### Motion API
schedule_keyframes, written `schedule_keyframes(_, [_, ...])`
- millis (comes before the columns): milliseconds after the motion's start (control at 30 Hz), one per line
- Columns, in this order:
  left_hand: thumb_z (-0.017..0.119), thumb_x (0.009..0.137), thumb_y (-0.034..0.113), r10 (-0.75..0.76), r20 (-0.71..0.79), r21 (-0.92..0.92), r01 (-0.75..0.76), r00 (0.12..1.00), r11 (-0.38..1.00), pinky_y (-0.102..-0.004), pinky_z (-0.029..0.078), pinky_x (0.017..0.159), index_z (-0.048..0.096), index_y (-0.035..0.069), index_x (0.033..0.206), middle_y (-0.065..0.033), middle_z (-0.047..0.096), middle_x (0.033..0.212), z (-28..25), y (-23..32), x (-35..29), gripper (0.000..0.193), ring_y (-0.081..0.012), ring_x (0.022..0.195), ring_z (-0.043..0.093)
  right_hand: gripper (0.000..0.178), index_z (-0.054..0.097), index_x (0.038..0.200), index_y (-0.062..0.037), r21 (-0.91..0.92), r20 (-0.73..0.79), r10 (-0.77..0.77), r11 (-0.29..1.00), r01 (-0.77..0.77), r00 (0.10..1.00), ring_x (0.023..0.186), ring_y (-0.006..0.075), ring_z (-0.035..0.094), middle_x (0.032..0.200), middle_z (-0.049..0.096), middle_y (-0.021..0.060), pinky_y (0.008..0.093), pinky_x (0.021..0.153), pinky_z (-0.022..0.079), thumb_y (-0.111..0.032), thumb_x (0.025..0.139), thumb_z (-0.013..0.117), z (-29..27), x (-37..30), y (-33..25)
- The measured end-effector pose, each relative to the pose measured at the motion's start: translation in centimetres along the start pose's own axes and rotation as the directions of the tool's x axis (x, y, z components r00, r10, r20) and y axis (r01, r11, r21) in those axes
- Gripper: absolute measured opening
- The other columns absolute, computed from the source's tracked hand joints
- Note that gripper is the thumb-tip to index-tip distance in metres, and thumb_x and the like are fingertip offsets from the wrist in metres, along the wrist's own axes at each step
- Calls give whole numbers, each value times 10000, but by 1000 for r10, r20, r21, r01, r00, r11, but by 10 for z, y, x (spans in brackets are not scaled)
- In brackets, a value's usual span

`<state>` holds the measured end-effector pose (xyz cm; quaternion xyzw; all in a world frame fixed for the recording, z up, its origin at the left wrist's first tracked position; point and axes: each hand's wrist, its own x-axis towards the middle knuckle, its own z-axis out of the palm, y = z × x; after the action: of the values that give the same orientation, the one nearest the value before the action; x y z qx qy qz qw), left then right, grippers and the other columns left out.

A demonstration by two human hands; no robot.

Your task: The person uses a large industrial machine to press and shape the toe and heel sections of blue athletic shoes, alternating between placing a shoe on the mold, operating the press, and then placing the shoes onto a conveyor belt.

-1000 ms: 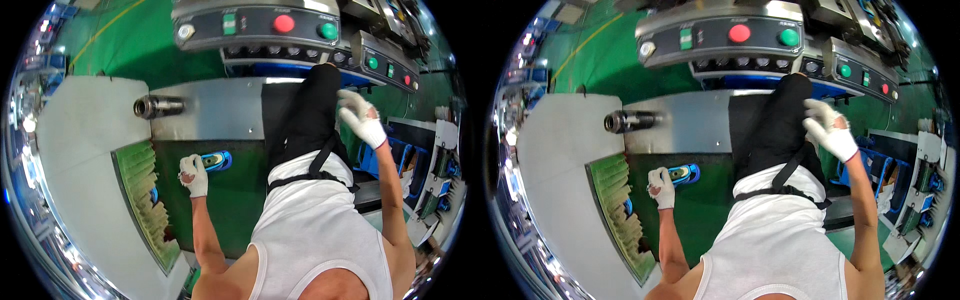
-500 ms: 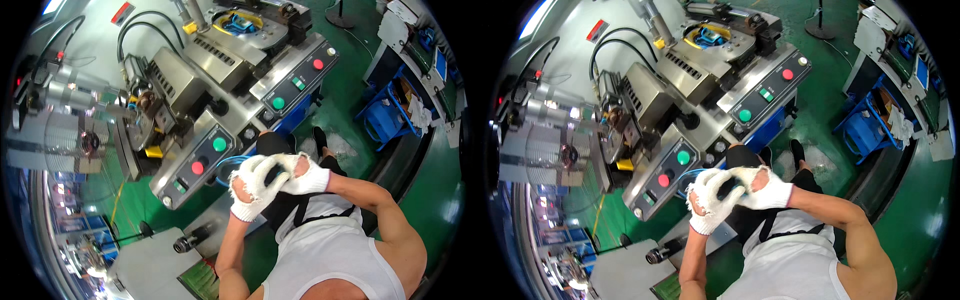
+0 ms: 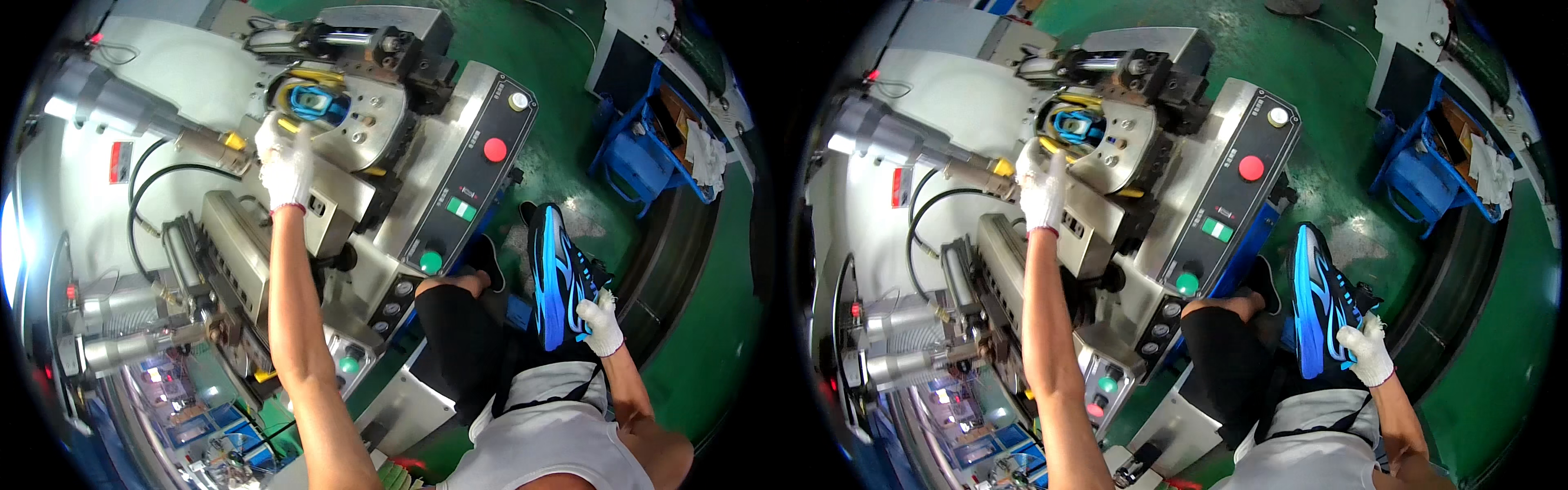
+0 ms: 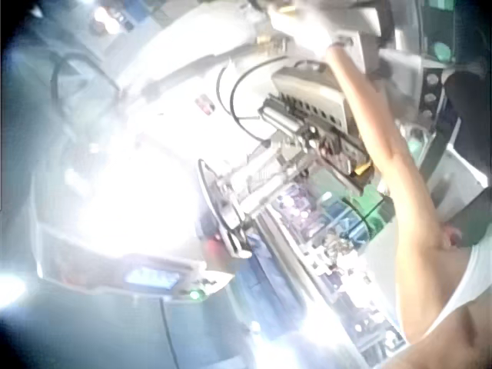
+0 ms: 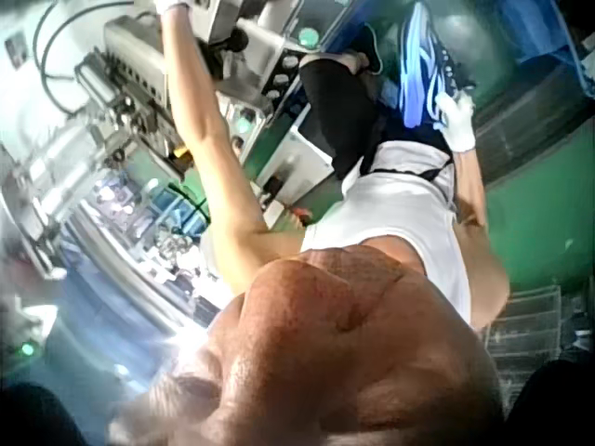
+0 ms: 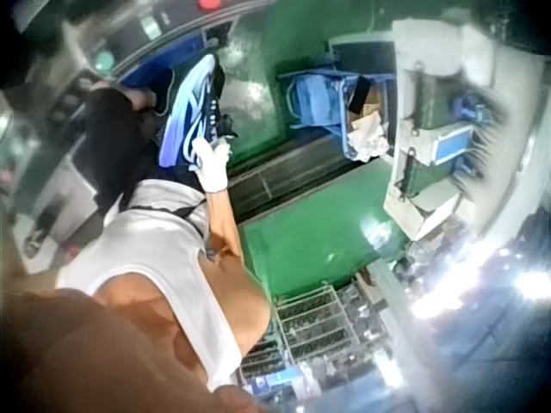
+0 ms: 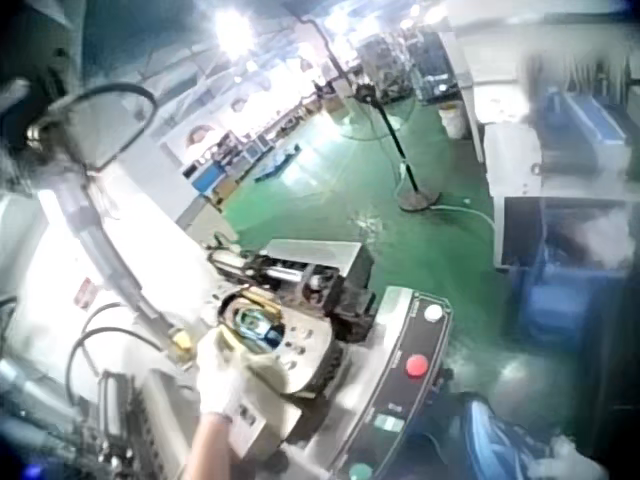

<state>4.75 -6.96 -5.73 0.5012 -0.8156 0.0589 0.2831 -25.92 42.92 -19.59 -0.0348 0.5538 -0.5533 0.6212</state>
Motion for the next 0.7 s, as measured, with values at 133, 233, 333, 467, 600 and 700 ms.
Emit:
schedule_keyframes(133, [686, 972, 459, -286, 74, 13, 286, 955, 958, -468, 458, 1128, 572, 88, 1513, -242, 645, 1414, 70, -8, 60, 666, -400, 1311, 605, 804, 441, 1368, 101, -162, -199, 45, 984, -79, 979, 996, 135, 549, 1098, 566, 52, 357, 866, 537, -302, 784, 820, -45, 32, 22])
schedule_keyframes(233, [647, 981, 414, -323, 52, -5, 324, 945, 946, -441, 493, 1085, 691, 163, 1411, -196, 738, 1286, 101, -30, 78, 500, -356, 1201, 691, 751, 437, 1401, 76, -109, -237, 78, 988, -107, 968, 913, 98, 531, 1048, 553, 15, 314, 808, 524, -224, 805, 780, -63, 52, 37])
schedule_keyframes(333, [633, 1006, 255, -310, 46, -201, 313, 950, 928, -391, 538, 1026, 771, 144, 1276, -179, 756, 1248, 112, -34, 85, 323, -299, 1157, 718, 672, 471, 1456, 16, -64, -271, 78, 993, -99, 959, 818, 62, 517, 1015, 570, -41, 263, 752, 511, -144, 847, 706, -53, 53, 29])
schedule_keyframes(467, [594, 1047, 180, -285, -179, -176, 254, 942, 951, -375, 558, 951, 736, 84, 1254, -167, 740, 1197, 94, -2, 79, 268, -266, 1054, 724, 704, 386, 1351, 51, -10, -237, 80, 996, -85, 968, 848, 61, 519, 1008, 520, -5, 256, 776, 490, -147, 832, 818, -44, 44, 19])
schedule_keyframes(600, [609, 1068, 139, -385, -305, -268, 310, 871, 912, -312, 584, 858, 678, 13, 1311, -145, 738, 1145, 33, 29, 69, 282, -188, 967, 710, 594, 448, 1289, -13, -14, -189, 44, 999, -48, 981, 870, 56, 478, 987, 486, -41, 259, 771, 450, -167, 845, 812, -35, 34, 22])
schedule_keyframes(700, [569, 1091, 115, -349, -366, -574, 86, 863, 814, -365, 575, 939, 665, 11, 1301, -136, 714, 1205, -27, 79, 31, 254, -215, 1030, 696, 459, 527, 1203, -23, -73, -218, -40, 997, 25, 975, 851, 69, 480, 982, 515, -31, 268, 762, 453, -178, 869, 800, -13, 24, 8])
